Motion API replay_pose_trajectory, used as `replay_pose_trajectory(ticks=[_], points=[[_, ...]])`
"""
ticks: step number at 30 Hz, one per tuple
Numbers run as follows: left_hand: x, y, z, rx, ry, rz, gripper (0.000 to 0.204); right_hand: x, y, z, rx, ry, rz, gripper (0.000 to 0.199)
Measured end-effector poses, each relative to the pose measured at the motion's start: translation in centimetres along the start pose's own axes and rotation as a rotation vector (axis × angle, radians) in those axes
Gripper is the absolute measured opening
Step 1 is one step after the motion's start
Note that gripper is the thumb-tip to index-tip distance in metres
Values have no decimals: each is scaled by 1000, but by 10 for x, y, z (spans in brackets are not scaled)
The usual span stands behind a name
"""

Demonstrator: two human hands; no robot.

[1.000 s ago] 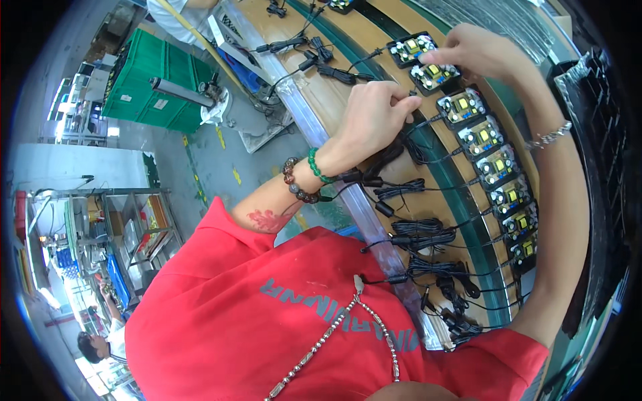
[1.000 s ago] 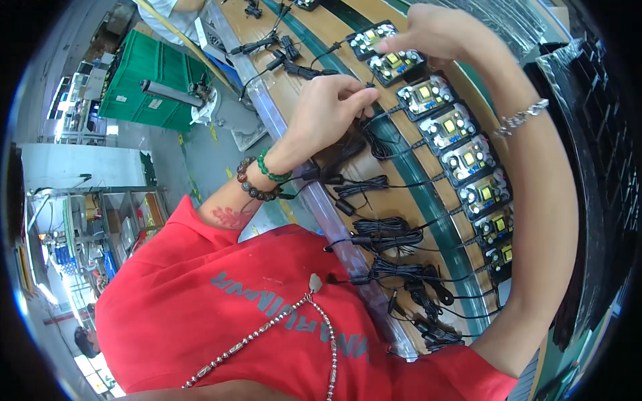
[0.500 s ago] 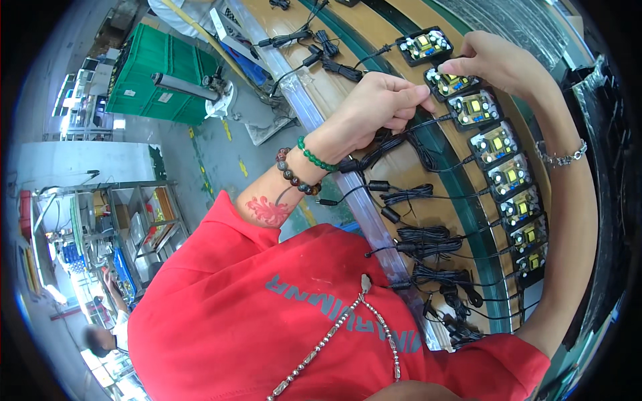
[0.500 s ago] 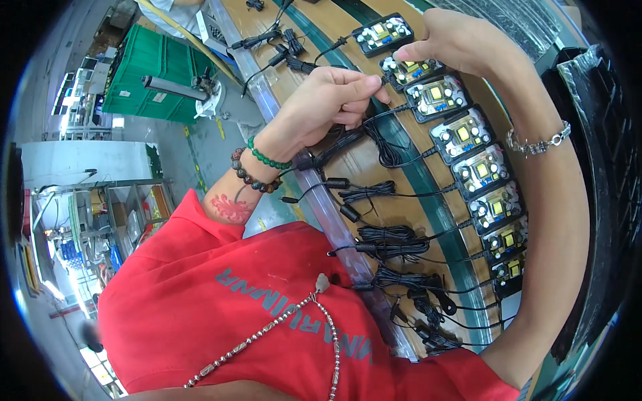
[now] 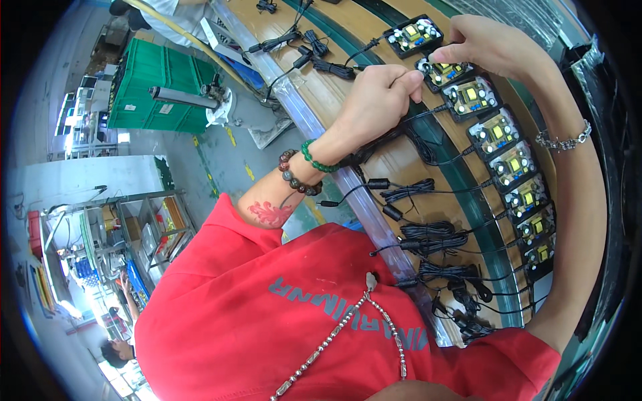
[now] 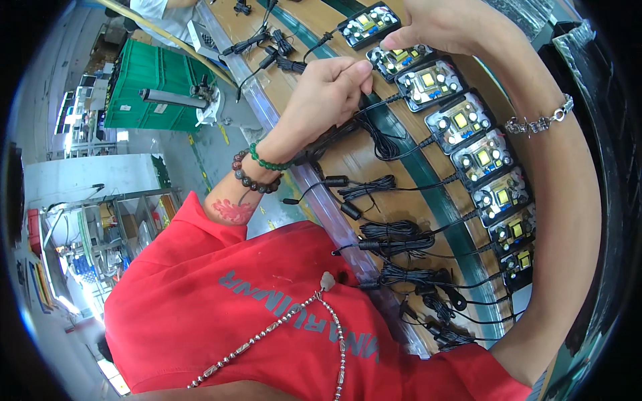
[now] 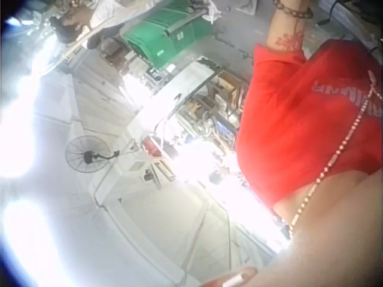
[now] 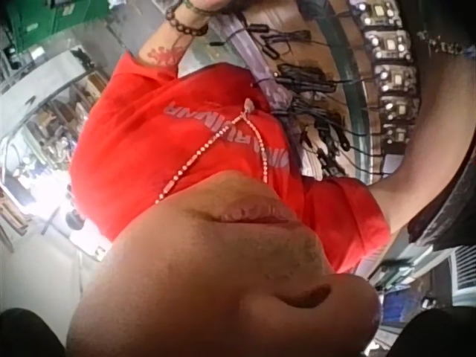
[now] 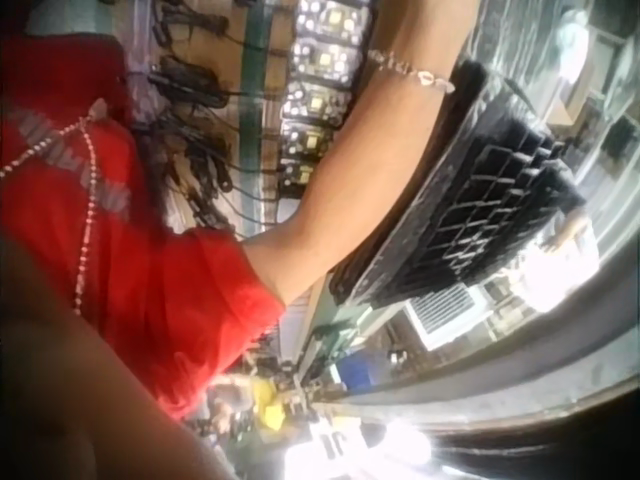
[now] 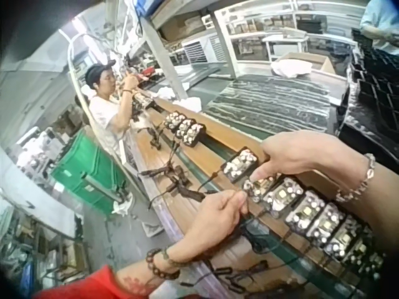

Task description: Assembling electronics by plugging connectors and component modules into printed circuit boards on an assembly line.

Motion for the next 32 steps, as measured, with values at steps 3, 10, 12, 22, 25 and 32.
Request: replay_pose_trajectory(ticks=[3, 10, 12, 22, 25, 32], points=[[7, 0, -2, -84, 104, 12, 35, 1, -1, -1, 7, 9, 43, 54], [22, 6, -6, -75, 50, -336, 38, 2, -3, 1, 31, 10, 60, 54], [24, 11, -12, -93, 22, -391, 40, 1, -1, 3, 40, 14, 51, 54], [42, 9, -17, -331, 316, -347, 37, -4, 5, 6, -15, 37, 52, 57], [35, 14, -16, -313, 327, -264, 38, -9, 8, 2, -76, 29, 64, 59], [37, 21, -13, -307, 103, -307, 39, -41, 45, -22, -284, -169, 140, 69]])
Point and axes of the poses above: each hand's wrist, its own z-axis away from the middle knuckle, its own y-axis out of the back of the hand, x = y × z, the point moved 2 cm from there along -z, towards the middle knuckle, and after that the axes turned 3 degrees about -z, right-handed, at the moved point
